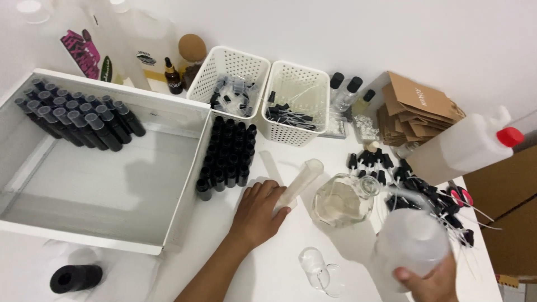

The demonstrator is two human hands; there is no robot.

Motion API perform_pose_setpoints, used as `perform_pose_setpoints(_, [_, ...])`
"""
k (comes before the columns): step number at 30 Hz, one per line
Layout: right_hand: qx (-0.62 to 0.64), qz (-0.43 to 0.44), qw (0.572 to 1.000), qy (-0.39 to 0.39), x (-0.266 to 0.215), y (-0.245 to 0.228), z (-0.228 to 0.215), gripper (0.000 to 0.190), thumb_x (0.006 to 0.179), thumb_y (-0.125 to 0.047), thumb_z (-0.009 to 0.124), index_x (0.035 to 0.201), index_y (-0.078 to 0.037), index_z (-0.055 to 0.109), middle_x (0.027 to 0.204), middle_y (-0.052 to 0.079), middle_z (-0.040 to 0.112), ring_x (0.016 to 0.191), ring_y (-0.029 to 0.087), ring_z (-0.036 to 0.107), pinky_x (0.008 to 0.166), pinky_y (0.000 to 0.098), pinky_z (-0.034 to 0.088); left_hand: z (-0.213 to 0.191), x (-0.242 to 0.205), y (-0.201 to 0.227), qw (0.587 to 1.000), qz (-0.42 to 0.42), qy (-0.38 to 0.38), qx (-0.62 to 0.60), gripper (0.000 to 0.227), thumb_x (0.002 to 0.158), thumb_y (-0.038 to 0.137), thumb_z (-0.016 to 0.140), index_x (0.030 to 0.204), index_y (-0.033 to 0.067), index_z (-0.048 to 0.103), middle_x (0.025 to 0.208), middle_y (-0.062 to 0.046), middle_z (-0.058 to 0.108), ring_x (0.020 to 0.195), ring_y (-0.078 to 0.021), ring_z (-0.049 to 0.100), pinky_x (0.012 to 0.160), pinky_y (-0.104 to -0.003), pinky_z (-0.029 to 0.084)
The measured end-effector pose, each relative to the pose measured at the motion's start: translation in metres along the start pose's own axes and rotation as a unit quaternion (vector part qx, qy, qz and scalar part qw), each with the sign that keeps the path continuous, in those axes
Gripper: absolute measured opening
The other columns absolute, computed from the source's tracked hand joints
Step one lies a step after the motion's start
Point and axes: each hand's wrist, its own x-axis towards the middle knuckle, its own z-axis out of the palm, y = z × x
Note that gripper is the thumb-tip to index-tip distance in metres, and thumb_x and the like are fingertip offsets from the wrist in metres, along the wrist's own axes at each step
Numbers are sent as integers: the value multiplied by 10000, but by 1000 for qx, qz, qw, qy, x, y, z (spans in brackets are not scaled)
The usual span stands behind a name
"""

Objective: The person pours a clear liquid from a large glass bottle into a syringe, then transfers the liquid into a small glass vial. They add a few drops from a small dark bottle, seal the vial with a black cap, and place it in a white tray. The process is repeated with another vial.

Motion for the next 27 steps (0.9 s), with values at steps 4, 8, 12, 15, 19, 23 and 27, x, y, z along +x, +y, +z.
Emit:
perform_pose_setpoints(4, [-115,-160,976,-89,14,25,7,1099,421,-338,898,1426,-83,532,1148,141,703,1055,301,680,821,415,594,0,-1,-3,1000,0,3,-11,422,920,337,694,1285,131,649,1181,-21,583,1049,-275,549,947,-438,406])
perform_pose_setpoints(8, [-143,-156,975,-66,3,4,19,1045,473,-426,823,1420,-87,539,1160,136,681,1049,302,658,799,417,545,-2,-2,-5,1000,10,-17,-23,423,915,382,706,1259,139,664,1154,-6,574,1057,-257,536,951,-417,391])
perform_pose_setpoints(12, [-180,-122,974,-62,4,3,23,1059,451,-366,870,1431,-126,549,1128,120,711,1018,290,671,808,418,542,0,-2,-6,999,26,-4,-28,398,879,385,747,1198,152,696,1101,0,575,1035,-257,530,941,-413,399])
perform_pose_setpoints(15, [-192,-131,972,-38,3,5,24,1071,454,-420,827,1435,-110,530,1131,126,720,1002,319,691,773,437,556,2,-3,-7,999,37,9,-34,391,878,373,753,1184,135,695,1089,-5,570,1022,-258,529,922,-409,401])
perform_pose_setpoints(19, [-183,-120,975,-35,-2,2,28,1017,464,-383,847,1402,-110,567,1147,129,698,996,307,675,784,432,540,3,-3,-7,999,39,14,-27,402,872,375,766,1192,141,700,1104,-2,578,1026,-255,539,926,-411,406])
perform_pose_setpoints(23, [-176,-111,978,-31,-6,-5,30,1029,469,-425,829,1409,-106,557,1139,131,699,985,313,679,770,433,548,3,-3,-8,999,35,14,-28,411,875,380,761,1205,144,699,1099,3,576,1019,-252,540,922,-409,403])
perform_pose_setpoints(27, [-198,-105,974,-28,-8,-10,31,1018,490,-437,815,1418,-118,543,1194,125,683,1028,335,680,770,462,559,6,-3,-9,999,38,20,-21,410,869,390,768,1195,151,697,1103,-2,582,1019,-256,547,923,-418,403])
